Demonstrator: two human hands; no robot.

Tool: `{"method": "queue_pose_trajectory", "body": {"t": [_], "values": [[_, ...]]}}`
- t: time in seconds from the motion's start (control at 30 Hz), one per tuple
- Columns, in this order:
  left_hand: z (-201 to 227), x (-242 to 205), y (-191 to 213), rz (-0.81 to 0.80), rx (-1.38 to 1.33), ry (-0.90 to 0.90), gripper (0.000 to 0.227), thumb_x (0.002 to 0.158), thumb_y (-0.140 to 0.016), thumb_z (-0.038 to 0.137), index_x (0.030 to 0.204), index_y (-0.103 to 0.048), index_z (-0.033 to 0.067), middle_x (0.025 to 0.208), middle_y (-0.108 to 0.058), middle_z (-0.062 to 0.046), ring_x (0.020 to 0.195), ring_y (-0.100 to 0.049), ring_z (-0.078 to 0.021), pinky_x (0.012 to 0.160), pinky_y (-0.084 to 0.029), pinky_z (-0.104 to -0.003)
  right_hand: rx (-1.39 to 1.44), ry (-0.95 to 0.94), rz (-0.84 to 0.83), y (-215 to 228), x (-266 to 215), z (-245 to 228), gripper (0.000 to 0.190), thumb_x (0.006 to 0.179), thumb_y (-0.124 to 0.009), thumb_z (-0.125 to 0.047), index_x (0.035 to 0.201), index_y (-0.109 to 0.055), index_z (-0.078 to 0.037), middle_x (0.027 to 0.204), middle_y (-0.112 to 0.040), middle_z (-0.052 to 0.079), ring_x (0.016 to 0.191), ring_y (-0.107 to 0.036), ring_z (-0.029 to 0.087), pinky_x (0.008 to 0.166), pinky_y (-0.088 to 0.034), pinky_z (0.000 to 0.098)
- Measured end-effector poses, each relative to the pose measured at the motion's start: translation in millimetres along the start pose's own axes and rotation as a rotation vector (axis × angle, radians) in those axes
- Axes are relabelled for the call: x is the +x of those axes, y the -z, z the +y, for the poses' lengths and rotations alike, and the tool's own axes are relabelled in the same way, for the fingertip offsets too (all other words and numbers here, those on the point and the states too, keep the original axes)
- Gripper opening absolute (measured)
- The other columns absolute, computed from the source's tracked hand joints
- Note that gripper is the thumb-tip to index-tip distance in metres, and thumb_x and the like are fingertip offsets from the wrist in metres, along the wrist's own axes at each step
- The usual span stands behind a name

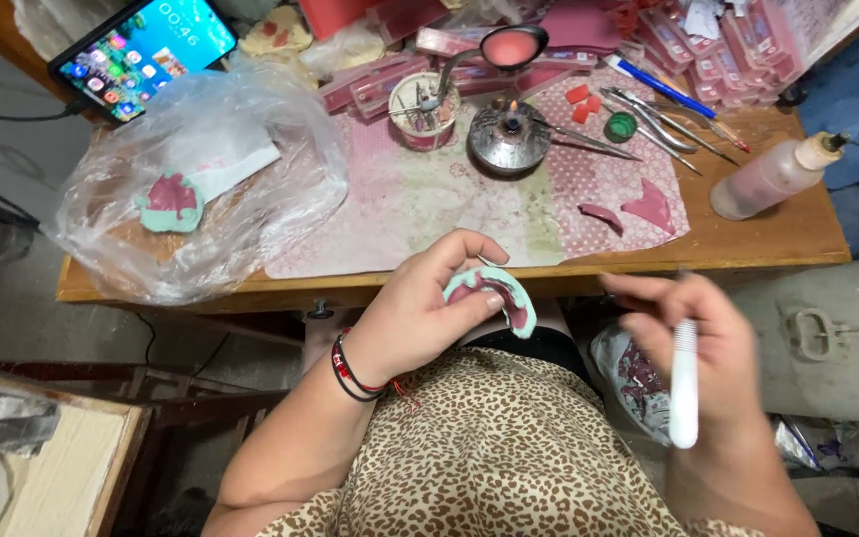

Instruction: The person uses a metal tool to trim and shape a pink material attached to a dental mold. They repeatedly apply liquid from a squeeze bottle to the mold and continue refining the shape of the pink material.

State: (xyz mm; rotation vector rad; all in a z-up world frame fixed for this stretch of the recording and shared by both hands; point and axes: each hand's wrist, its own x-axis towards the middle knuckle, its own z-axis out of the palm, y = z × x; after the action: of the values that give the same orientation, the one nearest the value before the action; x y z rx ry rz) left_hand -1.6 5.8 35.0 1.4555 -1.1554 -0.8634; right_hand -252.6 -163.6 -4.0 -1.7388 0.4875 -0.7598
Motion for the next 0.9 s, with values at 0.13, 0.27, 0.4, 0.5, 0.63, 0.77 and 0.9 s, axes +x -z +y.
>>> {"method": "queue_pose_trajectory", "body": {"t": [0.13,0.27,0.4,0.5,0.63,0.77,0.9], "values": [[1.8,-10.4,1.7,0.051,0.027,-0.032,0.035,0.086,-0.078,0.014,0.119,-0.067,0.0139,0.087,-0.077,-0.005,0.084,-0.068,-0.0186,0.081,-0.056,-0.034,0.185,0.056,-0.146,-64.0,27.4,-21.3,0.041,0.080,-0.081,-0.002,0.083,-0.041,-0.011,0.136,-0.069,0.027,0.119,-0.070,0.029,0.095,-0.058,0.0373],[7.2,-16.3,7.0,0.100,0.149,-0.011,0.033,0.085,-0.080,0.014,0.117,-0.069,0.0154,0.098,-0.077,-0.009,0.100,-0.074,-0.0317,0.088,-0.056,-0.042,0.129,0.087,-0.187,-90.0,37.9,-28.4,0.046,0.078,-0.085,-0.002,0.077,-0.040,-0.011,0.110,-0.079,0.025,0.086,-0.074,0.021,0.076,-0.061,0.0353],[-0.2,-20.9,5.3,0.288,0.009,-0.073,0.031,0.080,-0.081,0.009,0.110,-0.073,0.0124,0.091,-0.076,-0.008,0.093,-0.071,-0.0229,0.088,-0.055,-0.037,0.180,0.200,-0.112,-101.6,38.1,-21.0,0.047,0.081,-0.083,0.000,0.076,-0.038,-0.012,0.107,-0.078,0.026,0.089,-0.071,0.024,0.081,-0.060,0.0378],[-12.8,-17.0,0.9,0.362,-0.031,-0.153,0.032,0.078,-0.085,0.009,0.108,-0.076,0.0137,0.091,-0.074,-0.006,0.094,-0.071,-0.0224,0.091,-0.056,-0.036,0.148,0.293,-0.067,-103.4,37.3,-15.2,0.049,0.078,-0.085,0.003,0.074,-0.038,-0.011,0.109,-0.077,0.026,0.101,-0.072,0.035,0.088,-0.058,0.0428],[-16.0,-12.5,-4.1,0.381,-0.046,-0.208,0.033,0.075,-0.089,0.013,0.106,-0.078,0.0141,0.090,-0.072,-0.005,0.094,-0.069,-0.0217,0.092,-0.056,-0.034,0.160,0.358,-0.030,-106.5,36.5,-22.4,0.047,0.079,-0.083,0.005,0.074,-0.040,-0.011,0.108,-0.077,0.025,0.104,-0.071,0.037,0.091,-0.056,0.0438],[-22.0,-10.5,-10.1,0.422,-0.125,-0.236,0.035,0.077,-0.091,0.015,0.110,-0.079,0.0122,0.088,-0.068,-0.006,0.089,-0.066,-0.0171,0.087,-0.056,-0.033,0.232,0.315,-0.033,-105.0,33.1,-9.5,0.048,0.079,-0.082,0.007,0.076,-0.038,-0.012,0.108,-0.076,0.025,0.103,-0.071,0.035,0.086,-0.056,0.0419],[-21.5,-7.4,-12.8,0.346,-0.420,-0.324,0.035,0.093,-0.075,0.002,0.126,-0.065,-0.0046,0.068,-0.063,-0.009,0.060,-0.061,-0.0120,0.063,-0.057,-0.029,0.431,0.120,-0.056,-119.0,29.3,-33.8,0.046,0.081,-0.079,0.010,0.082,-0.038,-0.011,0.112,-0.074,0.030,0.091,-0.075,0.026,0.074,-0.063,0.0346]]}}
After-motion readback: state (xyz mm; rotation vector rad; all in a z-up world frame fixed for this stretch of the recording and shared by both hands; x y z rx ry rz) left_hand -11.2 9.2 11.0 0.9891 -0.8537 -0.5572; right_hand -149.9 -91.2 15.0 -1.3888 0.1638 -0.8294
